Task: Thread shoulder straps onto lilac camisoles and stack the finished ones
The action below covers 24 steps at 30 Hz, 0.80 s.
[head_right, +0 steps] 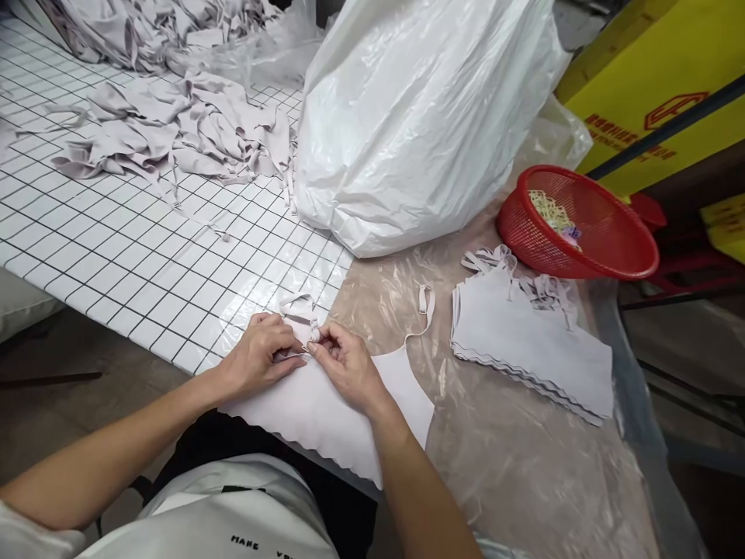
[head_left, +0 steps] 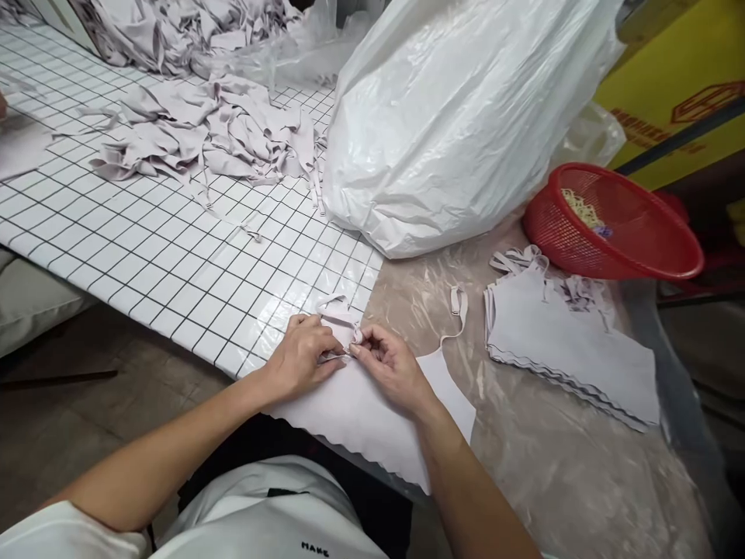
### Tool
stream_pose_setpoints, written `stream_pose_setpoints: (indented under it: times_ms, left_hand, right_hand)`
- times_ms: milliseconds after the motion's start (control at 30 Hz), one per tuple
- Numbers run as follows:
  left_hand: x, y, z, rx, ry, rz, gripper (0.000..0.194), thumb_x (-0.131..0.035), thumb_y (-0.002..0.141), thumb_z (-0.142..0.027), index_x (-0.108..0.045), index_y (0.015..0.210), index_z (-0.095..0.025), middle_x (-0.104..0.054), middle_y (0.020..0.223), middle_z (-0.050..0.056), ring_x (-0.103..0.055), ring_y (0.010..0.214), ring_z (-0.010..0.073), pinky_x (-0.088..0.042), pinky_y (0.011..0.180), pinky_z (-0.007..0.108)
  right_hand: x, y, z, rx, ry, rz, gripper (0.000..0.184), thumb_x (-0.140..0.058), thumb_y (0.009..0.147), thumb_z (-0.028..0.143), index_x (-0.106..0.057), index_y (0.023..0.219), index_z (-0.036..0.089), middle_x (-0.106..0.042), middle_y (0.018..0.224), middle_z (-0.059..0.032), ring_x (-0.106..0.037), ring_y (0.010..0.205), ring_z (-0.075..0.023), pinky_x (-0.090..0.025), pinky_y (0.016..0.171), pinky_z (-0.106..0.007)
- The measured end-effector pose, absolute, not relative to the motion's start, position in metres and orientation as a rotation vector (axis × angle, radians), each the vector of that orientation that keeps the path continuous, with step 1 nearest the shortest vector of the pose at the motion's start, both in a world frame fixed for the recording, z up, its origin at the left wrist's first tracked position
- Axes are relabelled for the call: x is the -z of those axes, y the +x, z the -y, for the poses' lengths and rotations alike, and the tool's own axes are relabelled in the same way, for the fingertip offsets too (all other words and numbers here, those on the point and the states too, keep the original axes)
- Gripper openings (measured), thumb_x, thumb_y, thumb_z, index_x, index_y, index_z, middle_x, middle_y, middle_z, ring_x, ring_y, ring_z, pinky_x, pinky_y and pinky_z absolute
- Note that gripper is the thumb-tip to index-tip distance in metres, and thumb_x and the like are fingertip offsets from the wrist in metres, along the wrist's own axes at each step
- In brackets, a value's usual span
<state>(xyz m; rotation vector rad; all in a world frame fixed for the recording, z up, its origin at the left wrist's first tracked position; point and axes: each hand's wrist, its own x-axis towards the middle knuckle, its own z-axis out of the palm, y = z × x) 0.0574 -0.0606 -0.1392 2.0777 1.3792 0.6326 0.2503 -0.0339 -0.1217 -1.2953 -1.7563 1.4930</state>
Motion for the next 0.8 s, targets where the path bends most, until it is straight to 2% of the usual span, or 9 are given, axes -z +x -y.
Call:
stream_pose_setpoints:
  times_ms: [267, 667, 800]
  left_hand:
    - [0.138, 0.058, 0.060, -0.692, 2.012, -1.378, 0.012, -0.070, 0.079, -0.020, -0.066, 0.068, -0.018, -0.062, 0.064, 0.000, -0.051, 0.072, 0.0160, -0.035, 0.083, 0.037]
    - [0.134, 0.058, 0.060, -0.700, 1.929, -1.316, 0.010, -0.064, 0.083, -0.018, -0.071, 0.077, -0.021, -0.068, 0.070, -0.001, -0.050, 0.075, 0.0173, -0.034, 0.087, 0.040]
    - [0.132, 0.058, 0.060, -0.700, 1.921, -1.330, 0.009, -0.066, 0.082, -0.018, -0.069, 0.074, -0.020, -0.067, 0.069, 0.000, -0.050, 0.076, 0.0177, -0.034, 0.088, 0.041]
  right_hand:
    - [0.128, 0.249, 0.038, -1.426, -1.307, 1.742, 0.020, -0.068, 0.083, 0.036, -0.058, 0.080, 0.019, -0.059, 0.077, 0.0005, -0.047, 0.061, -0.0098, -0.039, 0.057, -0.024]
    - [0.134, 0.254, 0.043, -1.277, -1.271, 1.832, 0.016, -0.068, 0.082, 0.036, -0.062, 0.081, 0.021, -0.064, 0.074, -0.0006, -0.058, 0.066, -0.0145, -0.049, 0.064, -0.029]
    - [0.134, 0.256, 0.043, -1.264, -1.247, 1.859, 0.016, -0.067, 0.083, 0.035, -0.065, 0.090, 0.020, -0.066, 0.078, -0.0019, -0.058, 0.067, -0.0145, -0.050, 0.065, -0.029]
